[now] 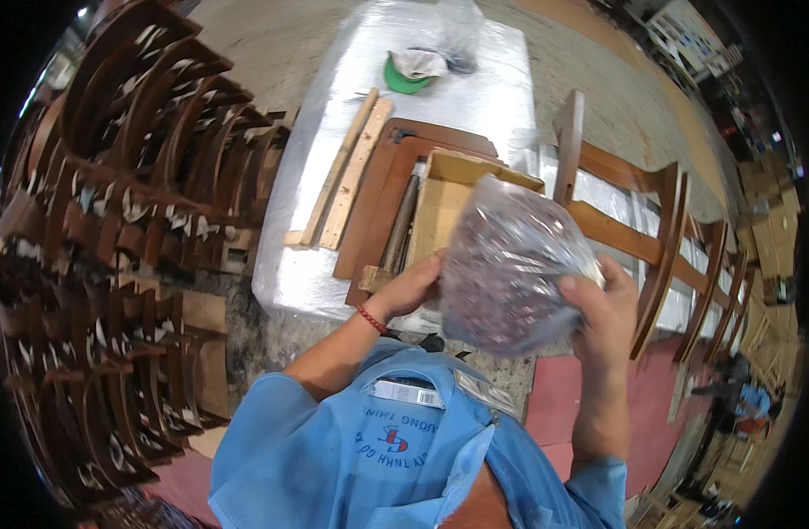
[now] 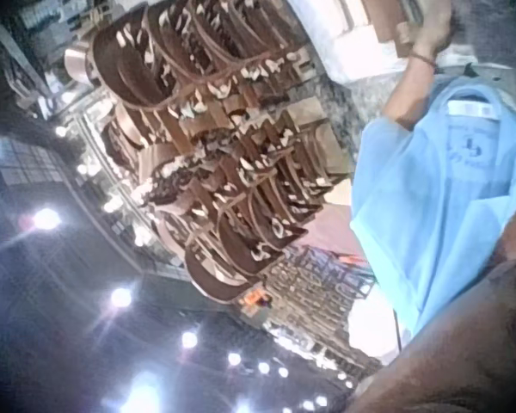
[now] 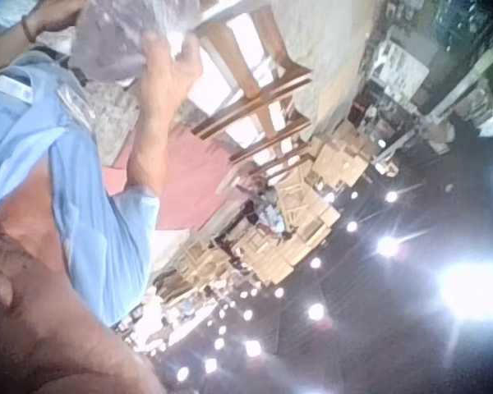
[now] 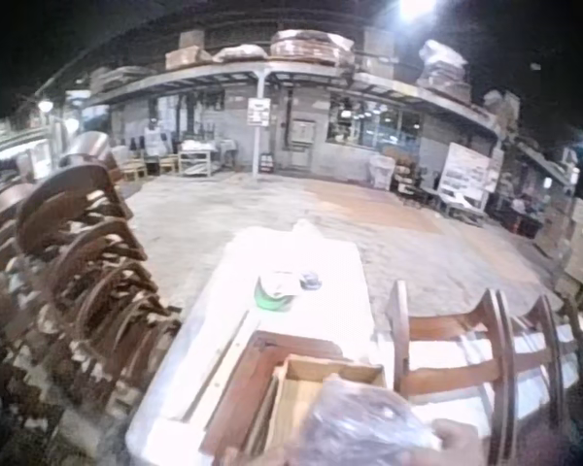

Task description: The person opens a plastic bag containing small wooden furniture hardware and pours the contents into a cardboard box. They then repeatedly pick up handfuls of the hardware, sift through them, and place them back into the box.

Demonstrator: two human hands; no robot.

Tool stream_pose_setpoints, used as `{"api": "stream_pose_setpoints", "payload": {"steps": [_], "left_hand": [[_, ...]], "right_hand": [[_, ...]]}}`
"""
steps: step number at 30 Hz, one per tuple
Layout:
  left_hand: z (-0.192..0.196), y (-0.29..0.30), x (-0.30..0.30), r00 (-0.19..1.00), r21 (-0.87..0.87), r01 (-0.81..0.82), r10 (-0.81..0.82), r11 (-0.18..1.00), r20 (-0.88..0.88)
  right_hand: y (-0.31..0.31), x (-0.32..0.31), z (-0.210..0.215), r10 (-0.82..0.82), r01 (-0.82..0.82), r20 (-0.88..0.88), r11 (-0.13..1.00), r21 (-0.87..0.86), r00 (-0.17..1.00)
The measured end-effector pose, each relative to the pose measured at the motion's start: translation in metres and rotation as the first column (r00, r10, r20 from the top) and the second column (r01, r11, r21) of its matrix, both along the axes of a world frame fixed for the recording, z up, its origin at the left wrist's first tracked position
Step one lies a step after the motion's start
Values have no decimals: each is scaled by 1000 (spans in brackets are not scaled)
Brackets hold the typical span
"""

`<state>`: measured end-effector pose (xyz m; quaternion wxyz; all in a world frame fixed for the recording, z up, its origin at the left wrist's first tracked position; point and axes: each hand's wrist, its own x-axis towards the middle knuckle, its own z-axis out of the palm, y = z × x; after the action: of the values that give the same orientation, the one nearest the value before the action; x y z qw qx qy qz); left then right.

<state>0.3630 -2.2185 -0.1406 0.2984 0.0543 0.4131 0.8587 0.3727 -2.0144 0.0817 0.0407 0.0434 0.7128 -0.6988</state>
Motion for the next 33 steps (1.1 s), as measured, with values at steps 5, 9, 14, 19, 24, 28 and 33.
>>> {"api": "stream_pose_setpoints", "payload": {"steps": [5,9,14,19,24,28,33], "left_hand": [[7,-77,4,906,-19,-354,347,935,243],[-8,-135,-13,860,-119,-430,446,895,248],[-46,-172,-46,890,-91,-351,362,932,276],[-66,-187,-71,878,-192,-290,340,938,336],[-49,-200,-79,937,-399,-291,344,869,66],[2,-192,-59,771,-547,-595,225,589,-596],[52,-155,-50,552,-549,-720,-129,425,-824]], "right_hand": [[-78,-53,-25,236,-230,57,968,-101,970],[-146,-63,-52,277,-259,99,952,-163,956],[-194,-80,-92,219,-260,275,958,123,936],[-216,-91,-132,78,-112,181,977,184,980],[-212,-92,-129,138,-229,296,927,298,945],[-186,-112,-101,387,-550,404,696,462,829],[-180,-116,-91,643,-544,178,430,721,745]]}}
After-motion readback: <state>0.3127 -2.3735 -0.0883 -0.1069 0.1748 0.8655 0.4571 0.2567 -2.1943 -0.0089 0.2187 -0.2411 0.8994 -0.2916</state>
